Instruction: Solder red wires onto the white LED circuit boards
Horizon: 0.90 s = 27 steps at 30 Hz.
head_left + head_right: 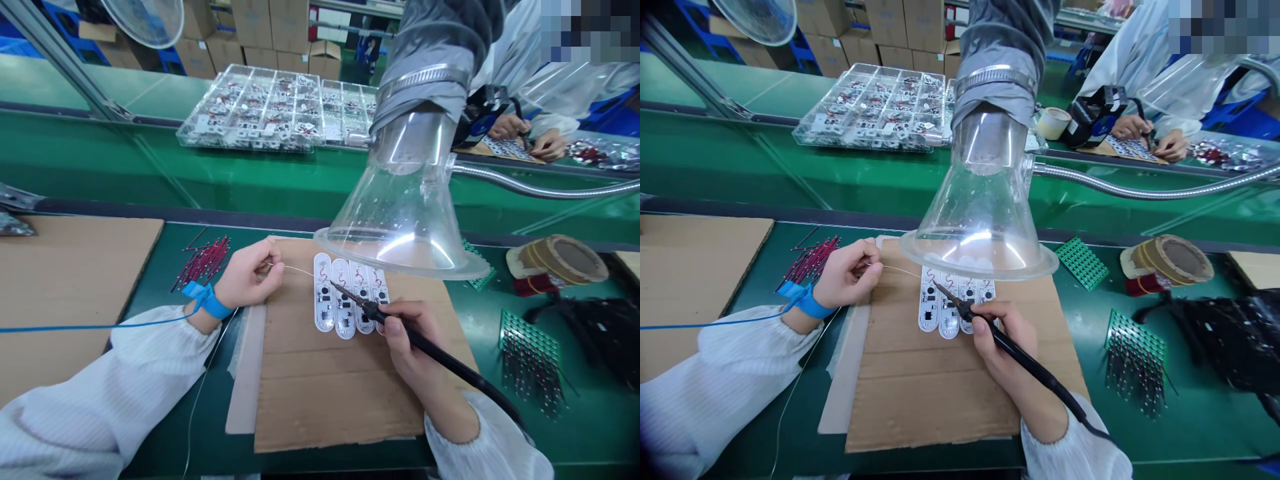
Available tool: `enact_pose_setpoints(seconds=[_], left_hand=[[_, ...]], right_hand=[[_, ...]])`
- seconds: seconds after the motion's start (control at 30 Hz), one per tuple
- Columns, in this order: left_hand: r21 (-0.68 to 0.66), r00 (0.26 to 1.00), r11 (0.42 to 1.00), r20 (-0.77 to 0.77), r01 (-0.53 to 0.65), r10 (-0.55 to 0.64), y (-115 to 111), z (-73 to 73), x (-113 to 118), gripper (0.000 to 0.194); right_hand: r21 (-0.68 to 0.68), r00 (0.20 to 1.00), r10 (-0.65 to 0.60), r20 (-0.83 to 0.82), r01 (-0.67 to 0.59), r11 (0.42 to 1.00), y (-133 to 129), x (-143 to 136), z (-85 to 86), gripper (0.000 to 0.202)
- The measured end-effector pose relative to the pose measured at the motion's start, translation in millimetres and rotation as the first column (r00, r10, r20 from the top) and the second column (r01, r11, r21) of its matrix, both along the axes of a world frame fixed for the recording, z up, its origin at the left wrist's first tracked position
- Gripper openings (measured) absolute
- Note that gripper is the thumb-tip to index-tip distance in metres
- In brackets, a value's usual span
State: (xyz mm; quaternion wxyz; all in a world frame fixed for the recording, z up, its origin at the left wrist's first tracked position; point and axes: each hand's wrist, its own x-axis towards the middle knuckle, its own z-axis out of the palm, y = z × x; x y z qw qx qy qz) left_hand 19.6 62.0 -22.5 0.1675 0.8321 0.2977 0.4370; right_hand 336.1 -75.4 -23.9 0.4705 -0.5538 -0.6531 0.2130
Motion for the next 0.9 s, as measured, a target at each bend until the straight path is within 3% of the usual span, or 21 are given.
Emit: enact_pose_setpoints(seconds=[0.1,0.23,0.43,0.67,0.9], left_hand=[[-0.009,1.0,1.0,-0.015,0.008,-0.008,-4,2.4,1,0.014],[-0.017,0.993,0.993,-0.025,0.118,-0.118,-16,8.1,9,0.014],[-0.021,0.961,0.962,-0.054,0.272,-0.272,-39,19.1,43,0.007],[0.012,0.962,0.964,-0.056,0.267,-0.266,-49,15.0,87,0.007],[-0.04,0.954,0.964,-0.136,0.263,-0.267,-55,9.5,91,0.007]], right_hand=[[-0.021,0.997,-0.068,-0.044,0.067,0.998,-15,12,-5.4,0.011],[-0.015,0.98,-0.146,-0.132,0.145,0.989,-42,23,-8.9,0.007],[0.023,0.933,-0.299,-0.2,0.309,0.951,-77,33,-8.2,0.016],[0.035,0.907,-0.333,-0.258,0.354,0.935,-82,48,-11.1,0.023],[-0.006,0.871,-0.414,-0.265,0.428,0.904,-91,49,-23.0,0.029]])
